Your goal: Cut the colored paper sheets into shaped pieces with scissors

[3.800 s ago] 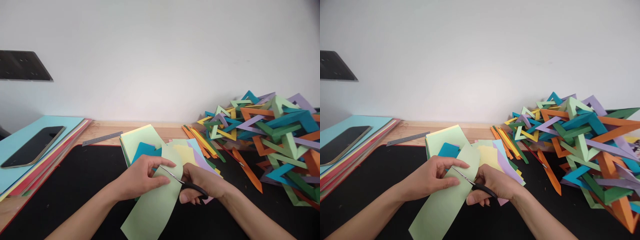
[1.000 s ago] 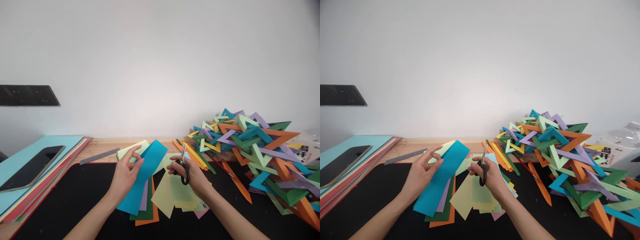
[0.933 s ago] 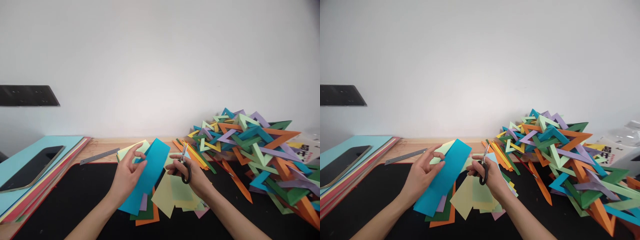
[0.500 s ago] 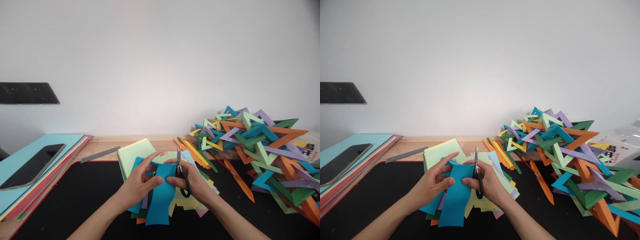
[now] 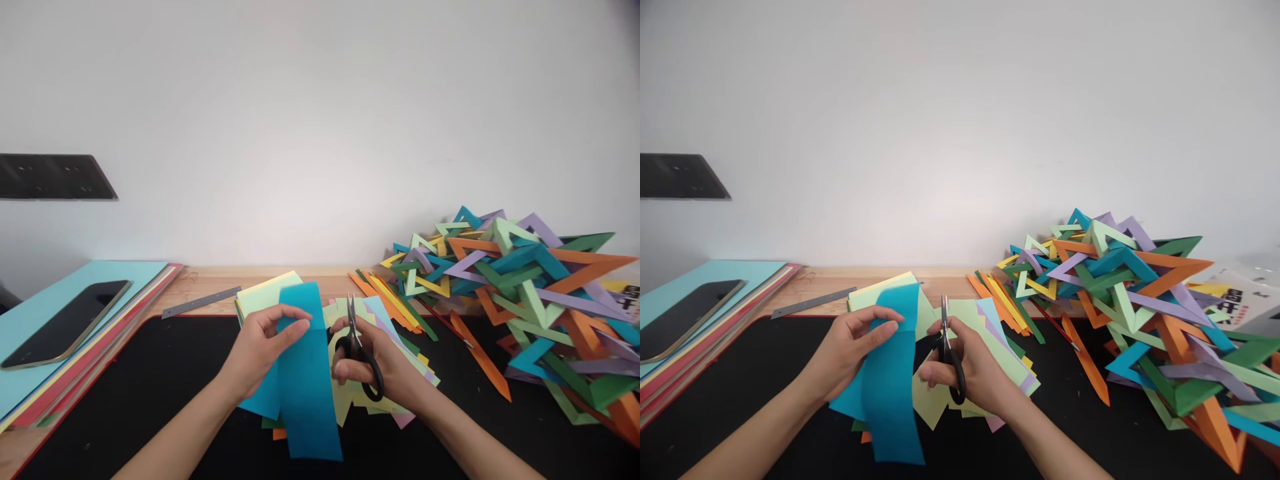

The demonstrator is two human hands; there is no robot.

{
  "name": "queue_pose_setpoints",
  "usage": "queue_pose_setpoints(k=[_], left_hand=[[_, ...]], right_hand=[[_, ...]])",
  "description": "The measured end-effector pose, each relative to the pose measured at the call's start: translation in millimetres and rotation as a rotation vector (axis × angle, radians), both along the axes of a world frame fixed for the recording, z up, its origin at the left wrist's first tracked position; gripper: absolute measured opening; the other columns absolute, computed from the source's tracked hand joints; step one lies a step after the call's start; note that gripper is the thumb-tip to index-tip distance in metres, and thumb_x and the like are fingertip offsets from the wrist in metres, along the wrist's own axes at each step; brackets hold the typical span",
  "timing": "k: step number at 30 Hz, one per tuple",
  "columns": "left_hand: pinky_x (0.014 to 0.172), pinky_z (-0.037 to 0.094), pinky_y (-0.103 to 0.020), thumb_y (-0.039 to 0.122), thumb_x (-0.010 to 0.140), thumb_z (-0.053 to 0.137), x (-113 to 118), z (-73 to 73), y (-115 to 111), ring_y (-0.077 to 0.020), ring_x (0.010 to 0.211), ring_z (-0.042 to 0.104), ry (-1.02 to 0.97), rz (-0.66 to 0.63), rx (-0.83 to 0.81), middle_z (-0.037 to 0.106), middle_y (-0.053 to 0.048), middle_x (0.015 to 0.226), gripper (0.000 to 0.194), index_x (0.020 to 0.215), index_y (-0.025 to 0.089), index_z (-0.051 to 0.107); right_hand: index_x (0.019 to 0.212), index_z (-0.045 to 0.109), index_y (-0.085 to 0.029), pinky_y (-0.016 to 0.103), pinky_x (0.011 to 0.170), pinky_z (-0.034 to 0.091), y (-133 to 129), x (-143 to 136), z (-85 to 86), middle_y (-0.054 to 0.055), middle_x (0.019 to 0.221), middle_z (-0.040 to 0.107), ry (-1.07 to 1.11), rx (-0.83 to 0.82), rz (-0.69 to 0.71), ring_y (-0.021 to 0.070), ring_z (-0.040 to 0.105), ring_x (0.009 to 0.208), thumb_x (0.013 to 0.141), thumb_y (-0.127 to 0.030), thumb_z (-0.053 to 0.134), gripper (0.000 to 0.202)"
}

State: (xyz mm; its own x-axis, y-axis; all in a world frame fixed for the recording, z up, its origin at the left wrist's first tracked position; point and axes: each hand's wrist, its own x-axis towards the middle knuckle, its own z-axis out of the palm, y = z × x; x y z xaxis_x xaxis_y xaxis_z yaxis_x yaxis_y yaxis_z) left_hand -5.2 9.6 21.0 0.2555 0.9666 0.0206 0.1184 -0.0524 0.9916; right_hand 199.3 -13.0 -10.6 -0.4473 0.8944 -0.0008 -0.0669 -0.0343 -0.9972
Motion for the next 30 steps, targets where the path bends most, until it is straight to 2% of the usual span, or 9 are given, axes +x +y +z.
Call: queue_pose_setpoints(k=[3, 7, 11, 15, 20, 25, 28, 30], left_hand=[[0.053, 0.046, -0.024, 0.042, 0.073, 0.072, -9, 3.8, 5, -0.0139, 0.058, 0.056, -0.080, -0.051, -0.099, 0.064, -0.001, 0.070, 0.031, 0.095, 0.021, 0.067], [0.051, 0.051, -0.026, 0.039, 0.071, 0.075, -16, 7.3, 9, -0.0141, 0.056, 0.060, -0.100, -0.102, -0.181, 0.066, -0.001, 0.070, 0.031, 0.094, 0.021, 0.066], [0.046, 0.048, -0.022, 0.040, 0.072, 0.073, -18, 7.6, 11, -0.0123, 0.052, 0.059, -0.005, -0.171, -0.203, 0.066, -0.001, 0.066, 0.029, 0.093, 0.020, 0.069], [0.042, 0.045, -0.021, 0.042, 0.076, 0.068, -16, 7.8, 11, -0.0129, 0.049, 0.058, 0.132, -0.256, -0.193, 0.064, -0.001, 0.061, 0.030, 0.095, 0.020, 0.070], [0.046, 0.045, -0.020, 0.040, 0.074, 0.071, -15, 7.1, 11, -0.0135, 0.055, 0.061, 0.233, -0.299, -0.111, 0.069, -0.002, 0.070, 0.026, 0.091, 0.021, 0.072], [0.044, 0.040, -0.016, 0.033, 0.074, 0.072, -12, 4.5, 12, -0.0079, 0.051, 0.051, 0.249, -0.353, -0.043, 0.066, 0.002, 0.065, 0.016, 0.086, 0.023, 0.075], [0.042, 0.034, -0.017, 0.036, 0.077, 0.068, -12, 3.5, 12, -0.0076, 0.051, 0.048, 0.289, -0.375, -0.047, 0.067, 0.001, 0.069, 0.018, 0.089, 0.024, 0.075], [0.040, 0.029, -0.018, 0.039, 0.078, 0.067, -12, 3.1, 12, -0.0069, 0.046, 0.042, 0.323, -0.395, -0.062, 0.063, 0.002, 0.062, 0.021, 0.092, 0.025, 0.075]], right_hand=[[0.094, 0.055, -0.014, 0.025, 0.061, 0.041, 3, 7, -0.9, 0.004, 0.076, 0.063, -0.045, -0.046, 0.152, 0.0131, 0.055, 0.065, 0.068, -0.044, 0.078, 0.045], [0.102, 0.060, -0.013, 0.025, 0.064, 0.042, 5, 15, -0.4, 0.004, 0.080, 0.064, -0.093, -0.094, 0.317, 0.0138, 0.057, 0.070, 0.068, -0.041, 0.078, 0.047], [0.108, 0.062, -0.014, 0.024, 0.065, 0.042, 5, 18, 1.8, 0.003, 0.078, 0.063, -0.128, -0.160, 0.400, 0.0131, 0.058, 0.071, 0.069, -0.039, 0.078, 0.049], [0.108, 0.063, -0.016, 0.023, 0.061, 0.042, 4, 20, 5.1, 0.002, 0.078, 0.062, -0.185, -0.195, 0.445, 0.0132, 0.056, 0.069, 0.068, -0.042, 0.077, 0.050], [0.104, 0.065, -0.018, 0.025, 0.064, 0.044, 3, 21, 8.0, 0.001, 0.078, 0.062, -0.235, -0.247, 0.456, 0.0146, 0.056, 0.070, 0.067, -0.044, 0.077, 0.047], [0.105, 0.065, -0.016, 0.023, 0.064, 0.040, 1, 19, 8.5, -0.001, 0.073, 0.057, -0.199, -0.277, 0.490, 0.0115, 0.052, 0.067, 0.072, -0.032, 0.075, 0.039], [0.106, 0.065, -0.016, 0.022, 0.060, 0.036, -1, 18, 9.9, -0.003, 0.070, 0.053, -0.189, -0.279, 0.490, 0.0096, 0.047, 0.063, 0.073, -0.031, 0.074, 0.037], [0.105, 0.066, -0.016, 0.021, 0.057, 0.033, -1, 17, 10.7, -0.004, 0.069, 0.050, -0.188, -0.274, 0.490, 0.0087, 0.044, 0.061, 0.074, -0.030, 0.074, 0.035]])
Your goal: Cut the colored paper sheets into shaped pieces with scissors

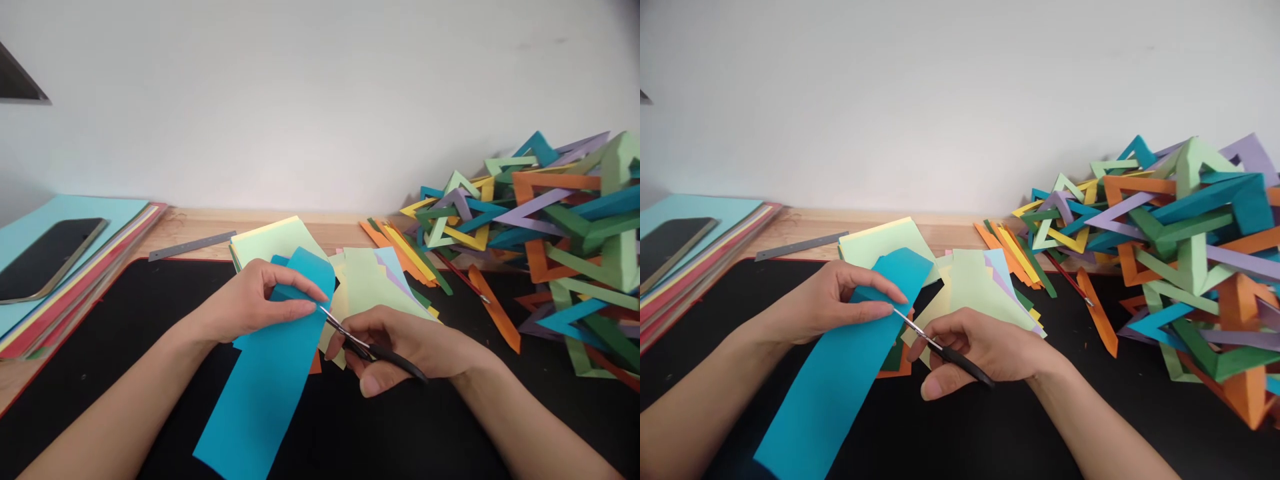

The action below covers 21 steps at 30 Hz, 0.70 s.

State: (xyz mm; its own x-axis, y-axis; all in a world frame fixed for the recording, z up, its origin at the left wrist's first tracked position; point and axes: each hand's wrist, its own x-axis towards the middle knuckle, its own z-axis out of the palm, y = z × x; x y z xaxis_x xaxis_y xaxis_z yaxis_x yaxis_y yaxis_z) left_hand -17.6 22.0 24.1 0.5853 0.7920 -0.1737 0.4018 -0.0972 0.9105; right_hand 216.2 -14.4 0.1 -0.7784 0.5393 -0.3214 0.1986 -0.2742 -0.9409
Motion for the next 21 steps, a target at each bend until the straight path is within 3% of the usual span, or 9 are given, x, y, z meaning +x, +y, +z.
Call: queue_pose_setpoints(k=[4, 10, 15, 21], left_hand=[[0.038, 0.020, -0.020, 0.040, 0.079, 0.064, 0.2, 0.1, 0.3, -0.0061, 0.041, 0.031, 0.056, -0.040, 0.014, 0.052, 0.003, 0.052, 0.023, 0.094, 0.025, 0.074], [0.038, 0.022, -0.020, 0.038, 0.079, 0.064, 0.9, 2.5, -0.9, -0.0072, 0.042, 0.035, 0.049, -0.062, 0.044, 0.057, 0.003, 0.056, 0.020, 0.091, 0.026, 0.075], [0.037, 0.018, -0.019, 0.037, 0.079, 0.064, 0.6, 2.5, -0.9, -0.0061, 0.041, 0.027, 0.047, -0.054, 0.051, 0.053, 0.004, 0.052, 0.019, 0.090, 0.026, 0.075], [0.039, 0.020, -0.020, 0.039, 0.080, 0.063, -0.3, 2.0, -0.7, -0.0062, 0.043, 0.029, 0.063, -0.070, 0.044, 0.058, 0.002, 0.058, 0.022, 0.093, 0.025, 0.074]], right_hand=[[0.103, 0.066, -0.016, 0.021, 0.056, 0.031, -0.9, -1.0, 0.0, -0.004, 0.069, 0.048, -0.007, -0.002, -0.003, 0.0085, 0.042, 0.061, 0.074, -0.029, 0.073, 0.033], [0.100, 0.065, -0.015, 0.021, 0.056, 0.032, -1.0, -1.0, -0.6, -0.003, 0.069, 0.050, -0.024, -0.025, -0.011, 0.0096, 0.044, 0.063, 0.071, -0.033, 0.075, 0.036], [0.100, 0.063, -0.015, 0.021, 0.056, 0.032, -0.5, -1.0, -0.4, -0.003, 0.070, 0.050, -0.039, -0.033, -0.011, 0.0097, 0.044, 0.063, 0.071, -0.035, 0.076, 0.038], [0.097, 0.063, -0.014, 0.021, 0.057, 0.031, -0.7, -2.3, 0.8, -0.003, 0.070, 0.047, -0.026, -0.036, -0.015, 0.0093, 0.041, 0.064, 0.067, -0.039, 0.078, 0.042]])
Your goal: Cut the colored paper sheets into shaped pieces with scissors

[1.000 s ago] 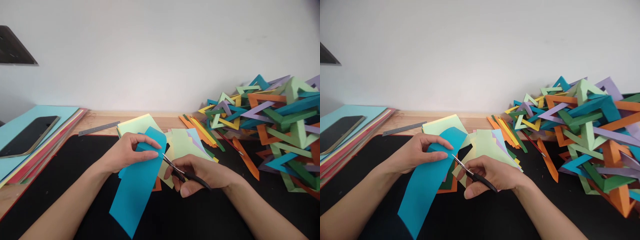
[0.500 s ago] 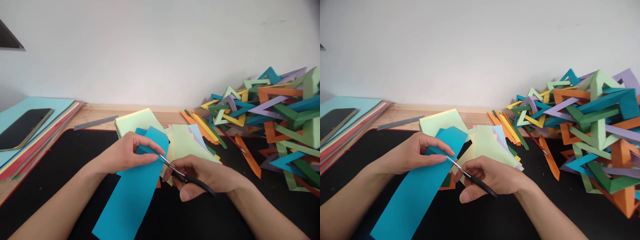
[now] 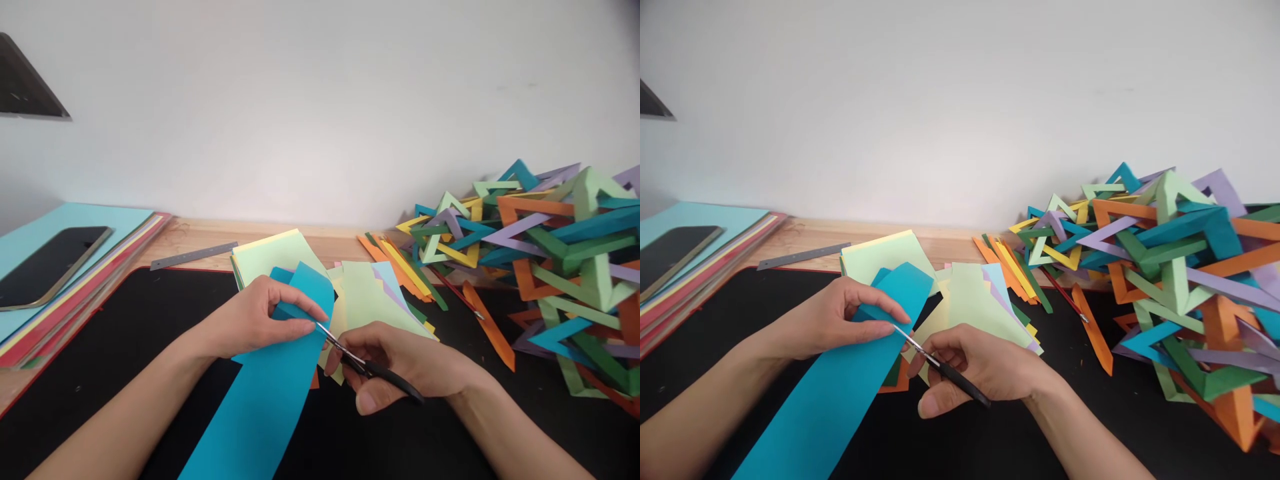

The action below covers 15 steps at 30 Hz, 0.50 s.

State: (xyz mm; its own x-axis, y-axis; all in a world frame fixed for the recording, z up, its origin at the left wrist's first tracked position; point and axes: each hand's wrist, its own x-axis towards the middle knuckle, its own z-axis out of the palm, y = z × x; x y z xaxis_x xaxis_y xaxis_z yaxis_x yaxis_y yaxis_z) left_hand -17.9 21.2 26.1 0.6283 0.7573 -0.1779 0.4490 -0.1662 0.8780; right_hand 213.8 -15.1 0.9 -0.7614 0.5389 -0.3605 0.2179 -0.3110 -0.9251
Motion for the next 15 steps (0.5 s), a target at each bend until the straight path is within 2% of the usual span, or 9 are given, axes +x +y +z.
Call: queue_pose_setpoints(k=[4, 9, 15], left_hand=[[0.039, 0.021, -0.020, 0.039, 0.079, 0.062, 0.2, 0.1, -1.1, -0.0067, 0.043, 0.030, -0.006, 0.003, -0.001, 0.059, 0.001, 0.058, 0.024, 0.093, 0.023, 0.074], [0.039, 0.020, -0.020, 0.038, 0.080, 0.062, 0.5, 1.1, -1.7, -0.0067, 0.043, 0.030, -0.002, -0.009, -0.004, 0.055, 0.002, 0.055, 0.025, 0.093, 0.022, 0.074], [0.038, 0.019, -0.019, 0.032, 0.079, 0.063, 1.8, 3.6, -1.2, -0.0057, 0.042, 0.027, -0.021, -0.013, 0.010, 0.050, 0.004, 0.052, 0.020, 0.091, 0.023, 0.075]], right_hand=[[0.096, 0.062, -0.014, 0.021, 0.057, 0.030, -0.7, -0.9, -0.7, -0.003, 0.070, 0.047, 0.004, -0.004, -0.005, 0.0095, 0.040, 0.064, 0.064, -0.042, 0.080, 0.046], [0.099, 0.063, -0.015, 0.021, 0.057, 0.031, -0.1, -1.1, -1.3, -0.003, 0.070, 0.047, -0.001, 0.008, -0.001, 0.0093, 0.041, 0.063, 0.068, -0.038, 0.077, 0.041], [0.099, 0.065, -0.015, 0.021, 0.055, 0.032, 0.5, -1.5, 0.6, -0.002, 0.069, 0.050, -0.037, 0.040, -0.001, 0.0099, 0.044, 0.062, 0.067, -0.039, 0.077, 0.042]])
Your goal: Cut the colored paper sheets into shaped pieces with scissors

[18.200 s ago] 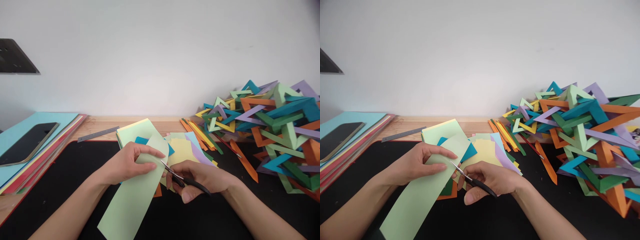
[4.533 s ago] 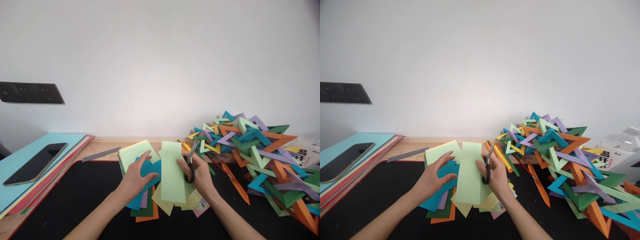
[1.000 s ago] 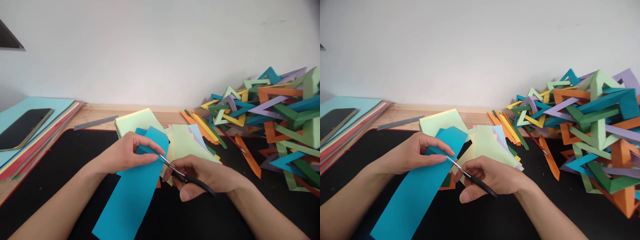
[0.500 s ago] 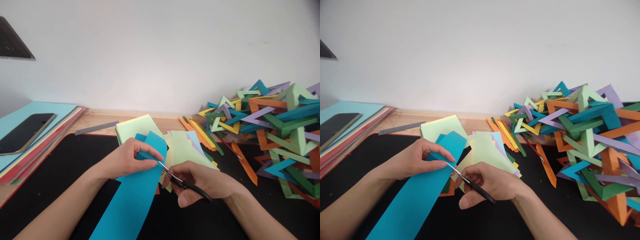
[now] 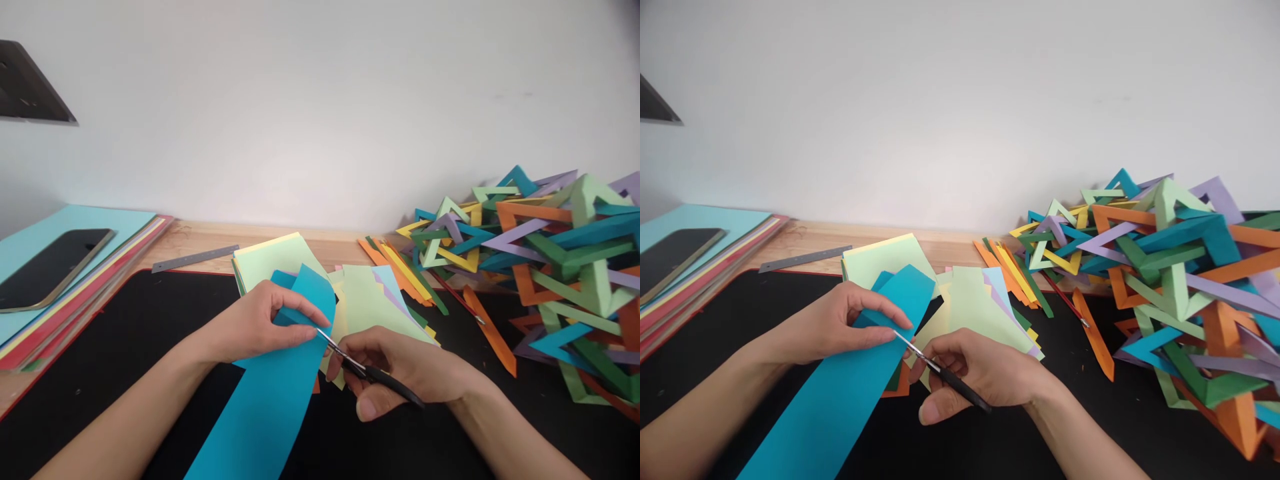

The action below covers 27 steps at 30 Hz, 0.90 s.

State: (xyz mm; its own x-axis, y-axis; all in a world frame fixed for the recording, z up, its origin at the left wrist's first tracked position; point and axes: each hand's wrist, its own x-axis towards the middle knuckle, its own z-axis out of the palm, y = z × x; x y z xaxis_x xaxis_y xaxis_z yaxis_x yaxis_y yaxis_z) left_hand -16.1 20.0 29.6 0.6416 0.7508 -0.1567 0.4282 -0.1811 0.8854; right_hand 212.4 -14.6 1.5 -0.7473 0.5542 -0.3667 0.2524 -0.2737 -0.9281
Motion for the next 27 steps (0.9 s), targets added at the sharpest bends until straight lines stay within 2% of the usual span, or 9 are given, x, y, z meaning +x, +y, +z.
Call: queue_pose_setpoints(k=[7, 10, 16, 22, 27], left_hand=[[0.045, 0.029, -0.019, 0.031, 0.076, 0.065, -2.1, 0.7, 0.4, -0.0079, 0.051, 0.040, 0.002, -0.033, -0.003, 0.064, 0.000, 0.068, 0.022, 0.095, 0.024, 0.074], [0.046, 0.030, -0.019, 0.030, 0.075, 0.066, -2.7, 1.1, 0.2, -0.0084, 0.052, 0.041, 0.003, -0.033, -0.021, 0.061, 0.001, 0.065, 0.022, 0.095, 0.024, 0.074], [0.039, 0.017, -0.020, 0.028, 0.075, 0.067, -2.6, 2.6, -0.5, -0.0053, 0.042, 0.023, 0.002, -0.043, -0.034, 0.041, 0.007, 0.050, 0.022, 0.095, 0.024, 0.073], [0.039, 0.017, -0.019, 0.028, 0.075, 0.067, -4.2, 3.1, -0.5, -0.0052, 0.043, 0.024, 0.017, -0.070, -0.033, 0.042, 0.007, 0.052, 0.023, 0.097, 0.024, 0.072], [0.039, 0.019, -0.018, 0.027, 0.075, 0.068, -3.2, 3.3, 1.4, -0.0047, 0.044, 0.027, 0.024, -0.071, -0.022, 0.047, 0.007, 0.055, 0.022, 0.097, 0.025, 0.072]], right_hand=[[0.098, 0.064, -0.015, 0.021, 0.055, 0.031, -0.9, 0.6, -1.2, -0.003, 0.068, 0.049, 0.014, -0.016, -0.002, 0.0093, 0.043, 0.061, 0.068, -0.035, 0.077, 0.038], [0.098, 0.065, -0.015, 0.021, 0.055, 0.031, -0.6, 1.0, -2.0, -0.003, 0.069, 0.049, 0.029, -0.025, 0.000, 0.0090, 0.043, 0.062, 0.069, -0.033, 0.078, 0.036], [0.093, 0.065, -0.014, 0.021, 0.055, 0.030, -0.2, 0.3, -2.3, -0.004, 0.066, 0.048, 0.025, -0.043, -0.021, 0.0082, 0.041, 0.060, 0.067, -0.034, 0.079, 0.036], [0.091, 0.064, -0.014, 0.020, 0.056, 0.032, -0.1, -0.3, -5.1, -0.004, 0.067, 0.050, 0.025, -0.050, -0.023, 0.0082, 0.043, 0.061, 0.064, -0.034, 0.081, 0.038], [0.090, 0.064, -0.013, 0.019, 0.056, 0.033, 0.4, 0.8, -6.7, -0.003, 0.067, 0.051, 0.039, -0.052, -0.019, 0.0075, 0.042, 0.060, 0.066, -0.032, 0.080, 0.034]])
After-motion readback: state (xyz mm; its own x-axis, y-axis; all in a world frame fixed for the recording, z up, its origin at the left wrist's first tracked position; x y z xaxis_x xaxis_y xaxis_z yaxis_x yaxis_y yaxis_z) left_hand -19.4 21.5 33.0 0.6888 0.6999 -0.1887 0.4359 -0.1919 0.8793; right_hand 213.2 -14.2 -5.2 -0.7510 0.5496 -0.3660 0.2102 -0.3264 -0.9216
